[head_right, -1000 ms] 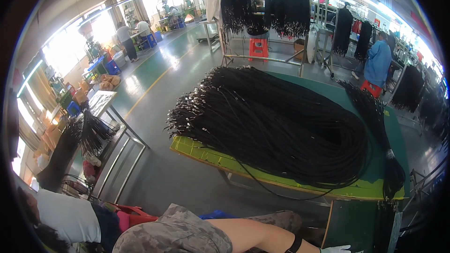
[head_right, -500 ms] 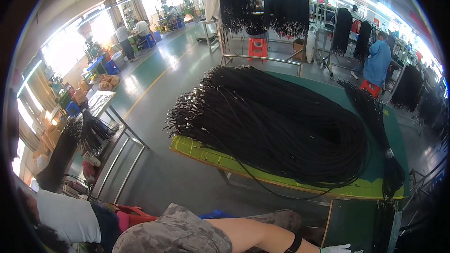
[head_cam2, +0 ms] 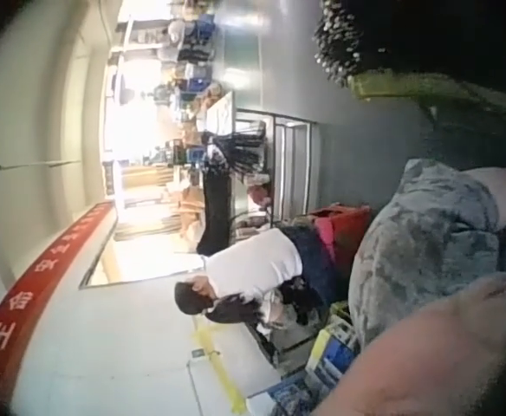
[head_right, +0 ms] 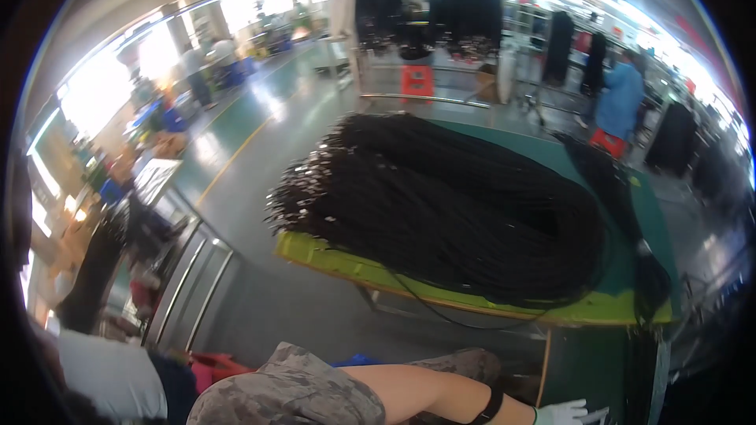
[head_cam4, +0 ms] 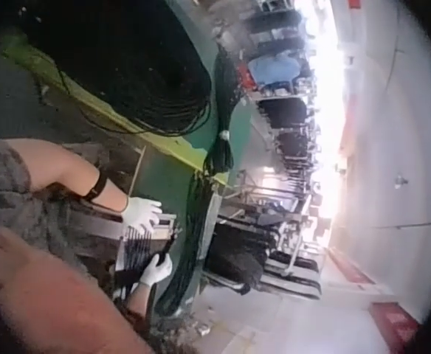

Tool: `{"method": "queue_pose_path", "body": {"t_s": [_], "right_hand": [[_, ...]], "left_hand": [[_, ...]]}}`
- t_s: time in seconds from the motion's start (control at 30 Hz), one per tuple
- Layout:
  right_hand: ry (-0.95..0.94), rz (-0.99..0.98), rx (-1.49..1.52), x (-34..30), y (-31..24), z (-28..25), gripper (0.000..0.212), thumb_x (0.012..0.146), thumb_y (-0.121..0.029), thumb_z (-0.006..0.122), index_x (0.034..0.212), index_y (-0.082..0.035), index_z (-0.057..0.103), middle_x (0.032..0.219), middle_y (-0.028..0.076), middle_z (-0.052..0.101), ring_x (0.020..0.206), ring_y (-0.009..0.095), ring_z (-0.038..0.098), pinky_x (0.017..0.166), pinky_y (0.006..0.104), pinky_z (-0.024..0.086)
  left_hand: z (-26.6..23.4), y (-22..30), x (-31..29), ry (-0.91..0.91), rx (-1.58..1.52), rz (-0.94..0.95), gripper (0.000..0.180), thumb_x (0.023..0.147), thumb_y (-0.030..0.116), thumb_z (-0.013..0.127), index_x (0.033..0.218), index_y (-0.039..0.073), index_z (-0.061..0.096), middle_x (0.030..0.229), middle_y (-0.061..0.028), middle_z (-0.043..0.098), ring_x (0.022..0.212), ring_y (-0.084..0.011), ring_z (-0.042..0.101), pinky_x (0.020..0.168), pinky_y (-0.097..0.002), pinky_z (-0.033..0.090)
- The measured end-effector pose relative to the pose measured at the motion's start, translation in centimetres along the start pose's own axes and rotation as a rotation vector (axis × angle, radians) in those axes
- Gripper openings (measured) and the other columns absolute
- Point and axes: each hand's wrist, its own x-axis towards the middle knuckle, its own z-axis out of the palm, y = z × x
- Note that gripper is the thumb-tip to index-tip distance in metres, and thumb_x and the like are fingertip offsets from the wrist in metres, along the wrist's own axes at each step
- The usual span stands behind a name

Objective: Placing and organizing black electrical wires into a metal assembly fixture at an industrial workstation.

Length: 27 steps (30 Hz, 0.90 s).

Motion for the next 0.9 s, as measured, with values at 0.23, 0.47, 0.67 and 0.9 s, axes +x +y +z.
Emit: {"method": "queue_pose_path", "body": {"t_s": [0.23, 0.47, 0.67, 0.9], "right_hand": [[-0.079, 0.218, 0.056, -1.4, 2.4, 5.1, 0.038, 0.085, -0.011, 0.062, 0.122, -0.004, 0.057, 0.122, 0.017, 0.055, 0.118, 0.035, 0.048, 0.102, 0.0435, 0.036], [0.092, 0.321, 0.198, -2.0, 0.9, 2.2, 0.026, 0.078, -0.008, 0.068, 0.104, -0.006, 0.066, 0.108, 0.012, 0.062, 0.106, 0.03, 0.055, 0.095, 0.0393, 0.041], [0.14, 0.308, 0.151, 0.7, 0.3, 3.5, 0.019, 0.077, -0.013, 0.068, 0.096, -0.012, 0.07, 0.097, 0.009, 0.066, 0.095, 0.032, 0.058, 0.085, 0.0403, 0.045], [0.302, 0.341, -0.098, -0.2, -2.6, 0.7, 0.026, 0.075, -0.023, 0.07, 0.097, -0.01, 0.072, 0.097, 0.011, 0.069, 0.091, 0.032, 0.063, 0.082, 0.0416, 0.049]], "left_hand": [[-7.6, 2.8, -2.9, -0.127, 0.145, -0.154, 0.035, 0.08, 0.04, 0.063, 0.11, 0.023, 0.069, 0.119, -0.0085, 0.054, 0.125, -0.0375, 0.042, 0.115, -0.0562, 0.018], [-7.6, 3.9, -1.4, -0.265, 0.204, -0.074, 0.039, 0.085, 0.039, 0.06, 0.12, 0.022, 0.064, 0.122, -0.0083, 0.053, 0.124, -0.0383, 0.043, 0.114, -0.0568, 0.02], [-8.7, 2.4, -1.5, -0.212, 0.345, 0.038, 0.041, 0.086, 0.041, 0.061, 0.12, 0.019, 0.064, 0.117, -0.0098, 0.054, 0.118, -0.038, 0.044, 0.105, -0.0571, 0.029], [-8.5, 2.4, -0.6, -0.201, 0.231, 0.103, 0.042, 0.082, 0.039, 0.067, 0.117, 0.017, 0.067, 0.117, -0.0085, 0.057, 0.118, -0.0387, 0.045, 0.105, -0.0528, 0.03]]}}
